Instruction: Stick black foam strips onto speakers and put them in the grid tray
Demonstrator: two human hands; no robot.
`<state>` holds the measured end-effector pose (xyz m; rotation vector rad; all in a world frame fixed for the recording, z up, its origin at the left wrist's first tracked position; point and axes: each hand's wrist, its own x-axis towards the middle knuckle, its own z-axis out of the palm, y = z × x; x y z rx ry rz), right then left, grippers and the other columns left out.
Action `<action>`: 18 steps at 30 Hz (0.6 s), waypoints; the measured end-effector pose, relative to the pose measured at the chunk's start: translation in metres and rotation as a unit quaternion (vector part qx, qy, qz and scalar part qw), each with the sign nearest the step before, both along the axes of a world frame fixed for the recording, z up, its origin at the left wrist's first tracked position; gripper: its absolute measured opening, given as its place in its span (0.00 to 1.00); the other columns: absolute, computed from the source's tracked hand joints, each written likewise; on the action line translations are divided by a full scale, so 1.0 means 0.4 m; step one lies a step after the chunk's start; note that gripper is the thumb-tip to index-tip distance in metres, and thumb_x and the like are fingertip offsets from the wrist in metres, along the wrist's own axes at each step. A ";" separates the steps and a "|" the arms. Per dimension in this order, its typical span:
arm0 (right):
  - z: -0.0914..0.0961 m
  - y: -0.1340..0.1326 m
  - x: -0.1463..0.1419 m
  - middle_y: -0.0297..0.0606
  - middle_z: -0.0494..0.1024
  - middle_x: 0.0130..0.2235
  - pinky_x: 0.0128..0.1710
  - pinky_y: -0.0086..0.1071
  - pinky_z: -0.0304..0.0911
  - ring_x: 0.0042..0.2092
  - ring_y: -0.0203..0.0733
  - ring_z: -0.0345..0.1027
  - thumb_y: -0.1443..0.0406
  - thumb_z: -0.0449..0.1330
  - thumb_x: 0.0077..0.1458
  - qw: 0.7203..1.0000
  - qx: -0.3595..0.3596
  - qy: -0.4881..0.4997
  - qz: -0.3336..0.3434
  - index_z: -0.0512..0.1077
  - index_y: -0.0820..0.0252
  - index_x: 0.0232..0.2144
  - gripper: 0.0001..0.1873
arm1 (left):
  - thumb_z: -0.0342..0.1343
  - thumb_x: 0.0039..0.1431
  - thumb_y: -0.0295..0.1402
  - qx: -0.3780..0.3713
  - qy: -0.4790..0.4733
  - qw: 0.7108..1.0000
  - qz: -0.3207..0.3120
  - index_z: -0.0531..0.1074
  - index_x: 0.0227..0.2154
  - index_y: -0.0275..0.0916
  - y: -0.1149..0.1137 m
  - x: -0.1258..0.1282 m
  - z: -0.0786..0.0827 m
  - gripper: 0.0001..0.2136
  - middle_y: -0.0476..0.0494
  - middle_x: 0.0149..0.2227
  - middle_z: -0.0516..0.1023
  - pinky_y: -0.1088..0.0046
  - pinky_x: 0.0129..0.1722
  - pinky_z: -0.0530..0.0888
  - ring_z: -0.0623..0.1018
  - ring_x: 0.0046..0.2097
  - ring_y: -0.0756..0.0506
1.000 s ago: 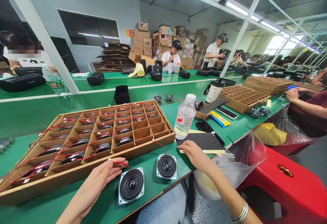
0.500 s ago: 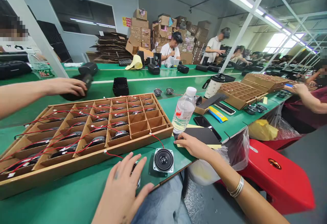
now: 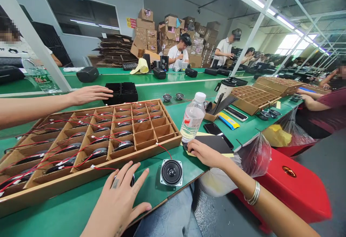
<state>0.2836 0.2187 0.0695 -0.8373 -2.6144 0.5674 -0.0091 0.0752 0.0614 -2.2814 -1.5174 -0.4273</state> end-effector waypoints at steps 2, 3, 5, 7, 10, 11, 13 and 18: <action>-0.001 0.004 -0.001 0.38 0.66 0.40 0.43 0.32 0.61 0.42 0.38 0.62 0.78 0.48 0.53 1.000 -0.010 0.016 -0.007 0.65 0.60 0.37 0.14 | 0.53 0.50 0.49 0.013 -0.029 0.999 -0.009 0.64 0.52 0.45 0.003 0.026 0.010 0.26 0.37 0.52 0.67 0.52 0.47 0.64 0.65 0.53 0.32; -0.002 0.005 -0.002 0.39 0.66 0.40 0.43 0.32 0.61 0.42 0.38 0.62 0.78 0.48 0.53 1.000 -0.014 0.022 -0.011 0.64 0.60 0.39 0.15 | 0.52 0.52 0.48 0.007 -0.048 0.999 -0.014 0.62 0.53 0.45 0.007 0.041 0.015 0.26 0.39 0.52 0.68 0.54 0.47 0.65 0.65 0.54 0.34; -0.007 0.008 -0.005 0.39 0.66 0.42 0.44 0.33 0.61 0.43 0.38 0.62 0.78 0.49 0.53 0.999 -0.021 0.028 -0.016 0.64 0.59 0.43 0.17 | 0.52 0.53 0.46 -0.025 -0.096 0.995 -0.027 0.61 0.53 0.47 0.014 0.074 0.020 0.24 0.42 0.51 0.68 0.57 0.47 0.68 0.67 0.53 0.37; -0.013 0.009 -0.010 0.40 0.66 0.43 0.46 0.35 0.61 0.44 0.39 0.63 0.77 0.49 0.54 0.999 -0.025 0.031 -0.019 0.65 0.59 0.45 0.17 | 0.50 0.55 0.44 -0.062 -0.172 0.983 -0.036 0.62 0.52 0.47 0.021 0.108 0.020 0.21 0.43 0.51 0.69 0.59 0.47 0.70 0.68 0.51 0.39; -0.021 0.013 -0.018 0.40 0.67 0.41 0.46 0.36 0.60 0.43 0.40 0.64 0.75 0.52 0.54 0.999 -0.028 0.034 -0.022 0.70 0.60 0.37 0.12 | 0.47 0.58 0.40 -0.084 -0.313 0.946 -0.023 0.64 0.49 0.45 0.026 0.154 0.006 0.16 0.42 0.50 0.68 0.60 0.49 0.70 0.69 0.51 0.42; -0.023 0.015 -0.021 0.39 0.68 0.40 0.46 0.36 0.61 0.43 0.40 0.64 0.74 0.53 0.54 0.999 -0.028 0.038 -0.024 0.71 0.60 0.34 0.10 | 0.46 0.58 0.39 -0.090 -0.350 0.932 -0.013 0.64 0.49 0.45 0.028 0.165 -0.002 0.16 0.41 0.51 0.67 0.59 0.50 0.69 0.68 0.52 0.42; -0.025 0.018 -0.024 0.39 0.68 0.39 0.44 0.35 0.61 0.41 0.40 0.64 0.74 0.53 0.54 0.998 -0.028 0.047 -0.030 0.71 0.61 0.30 0.08 | 0.48 0.57 0.39 -0.118 -0.395 0.911 0.003 0.62 0.50 0.45 0.033 0.177 -0.018 0.17 0.41 0.52 0.65 0.57 0.53 0.66 0.67 0.54 0.41; -0.023 -0.013 -0.003 0.39 0.67 0.39 0.41 0.33 0.62 0.39 0.38 0.64 0.73 0.50 0.55 0.996 -0.021 0.073 -0.050 0.67 0.60 0.28 0.09 | 0.52 0.53 0.35 -0.201 -0.423 0.883 -0.012 0.57 0.54 0.43 0.046 0.170 -0.041 0.24 0.40 0.56 0.61 0.55 0.57 0.61 0.62 0.57 0.40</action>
